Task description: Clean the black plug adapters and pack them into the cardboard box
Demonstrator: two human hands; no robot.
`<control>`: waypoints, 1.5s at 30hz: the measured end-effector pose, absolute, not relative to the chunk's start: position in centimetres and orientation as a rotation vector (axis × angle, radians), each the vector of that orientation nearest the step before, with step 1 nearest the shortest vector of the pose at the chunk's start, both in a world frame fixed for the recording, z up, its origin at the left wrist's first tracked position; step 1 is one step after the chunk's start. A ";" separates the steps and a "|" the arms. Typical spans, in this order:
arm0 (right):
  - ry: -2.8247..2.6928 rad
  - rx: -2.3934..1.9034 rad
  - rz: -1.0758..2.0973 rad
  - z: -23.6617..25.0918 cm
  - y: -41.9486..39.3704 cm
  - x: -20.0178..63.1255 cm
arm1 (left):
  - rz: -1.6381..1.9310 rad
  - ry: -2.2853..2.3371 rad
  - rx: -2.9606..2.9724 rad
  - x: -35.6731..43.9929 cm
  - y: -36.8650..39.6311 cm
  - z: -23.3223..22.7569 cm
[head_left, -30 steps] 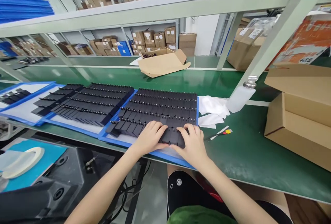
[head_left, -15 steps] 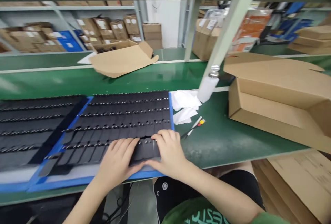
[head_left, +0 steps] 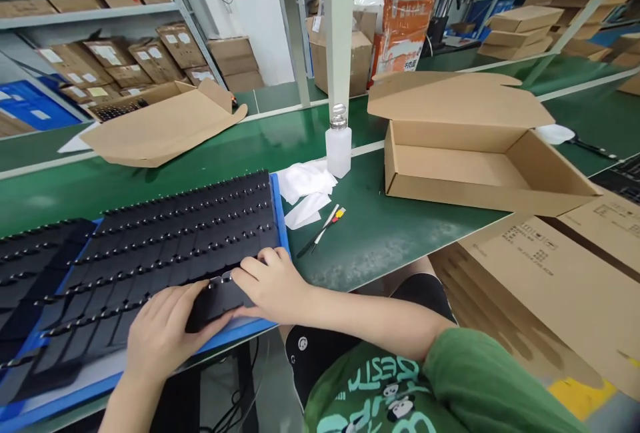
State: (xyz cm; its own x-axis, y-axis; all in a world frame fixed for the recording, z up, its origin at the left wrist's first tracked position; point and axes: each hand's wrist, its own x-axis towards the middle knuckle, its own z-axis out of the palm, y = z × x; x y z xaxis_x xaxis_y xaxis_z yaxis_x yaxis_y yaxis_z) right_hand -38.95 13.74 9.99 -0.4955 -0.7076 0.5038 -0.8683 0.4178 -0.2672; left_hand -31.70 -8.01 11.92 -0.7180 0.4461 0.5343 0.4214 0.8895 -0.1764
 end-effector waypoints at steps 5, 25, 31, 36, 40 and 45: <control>-2.350 1.381 0.744 10.3 13.9 -39.1 | 0.052 -2.654 -0.572 -31.7 -8.1 12.1; -2.315 1.462 1.123 17.5 33.0 -42.1 | -0.262 -2.644 -0.475 -33.6 11.5 19.3; -2.659 1.290 1.056 12.2 39.4 -43.7 | -0.342 -2.747 -0.408 -37.1 18.4 13.0; -2.656 1.377 0.952 12.3 39.8 -44.4 | -0.329 -2.787 -0.403 -37.8 18.1 12.6; -2.597 1.225 0.867 14.6 42.3 -47.5 | -0.339 -2.768 -0.384 -36.4 17.0 13.9; -2.427 1.026 0.025 13.9 47.5 -53.9 | -0.633 -2.768 -0.166 -33.9 14.7 13.0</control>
State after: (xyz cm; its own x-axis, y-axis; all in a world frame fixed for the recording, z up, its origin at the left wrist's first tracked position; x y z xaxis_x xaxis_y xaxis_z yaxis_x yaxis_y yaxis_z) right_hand -53.90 47.50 13.92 -0.5903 -0.6674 0.4540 -0.6765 0.7159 0.1729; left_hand -33.95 14.68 12.98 -0.9495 0.0461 0.3102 0.1763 0.8965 0.4065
